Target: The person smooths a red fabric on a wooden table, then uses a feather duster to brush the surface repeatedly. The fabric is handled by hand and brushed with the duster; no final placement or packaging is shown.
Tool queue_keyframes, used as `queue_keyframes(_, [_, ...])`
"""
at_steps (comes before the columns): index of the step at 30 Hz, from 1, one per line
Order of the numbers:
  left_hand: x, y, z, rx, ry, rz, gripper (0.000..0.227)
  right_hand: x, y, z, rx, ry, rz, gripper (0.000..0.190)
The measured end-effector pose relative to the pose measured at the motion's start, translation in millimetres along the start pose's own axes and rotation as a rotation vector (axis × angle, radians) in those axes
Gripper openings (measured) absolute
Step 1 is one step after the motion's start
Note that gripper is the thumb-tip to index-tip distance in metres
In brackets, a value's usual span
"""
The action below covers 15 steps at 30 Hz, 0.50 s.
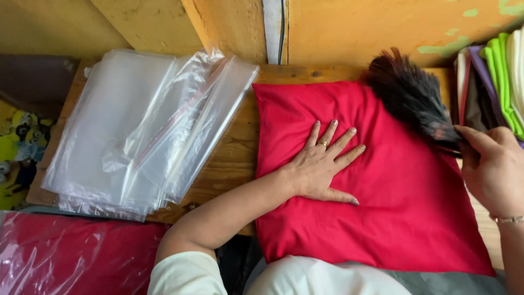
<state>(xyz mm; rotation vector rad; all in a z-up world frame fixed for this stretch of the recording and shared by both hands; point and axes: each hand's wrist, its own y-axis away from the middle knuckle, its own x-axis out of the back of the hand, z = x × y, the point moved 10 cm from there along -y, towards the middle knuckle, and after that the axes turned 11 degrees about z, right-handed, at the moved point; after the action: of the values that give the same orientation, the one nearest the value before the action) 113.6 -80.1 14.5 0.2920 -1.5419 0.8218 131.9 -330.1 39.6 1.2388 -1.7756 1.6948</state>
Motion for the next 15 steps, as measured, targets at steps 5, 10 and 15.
queue_keyframes(5, [5,-4,7,-0.097,0.312,0.162,0.090,15,-19,-113,0.089,-0.327,-0.225,0.038])
queue_keyframes(10, [16,4,33,-0.149,0.242,0.214,0.080,-33,-21,-160,0.390,-0.242,-0.398,0.054])
queue_keyframes(15, [5,4,32,-0.150,0.132,0.168,0.075,-113,-59,-106,0.262,-0.030,-0.303,0.041])
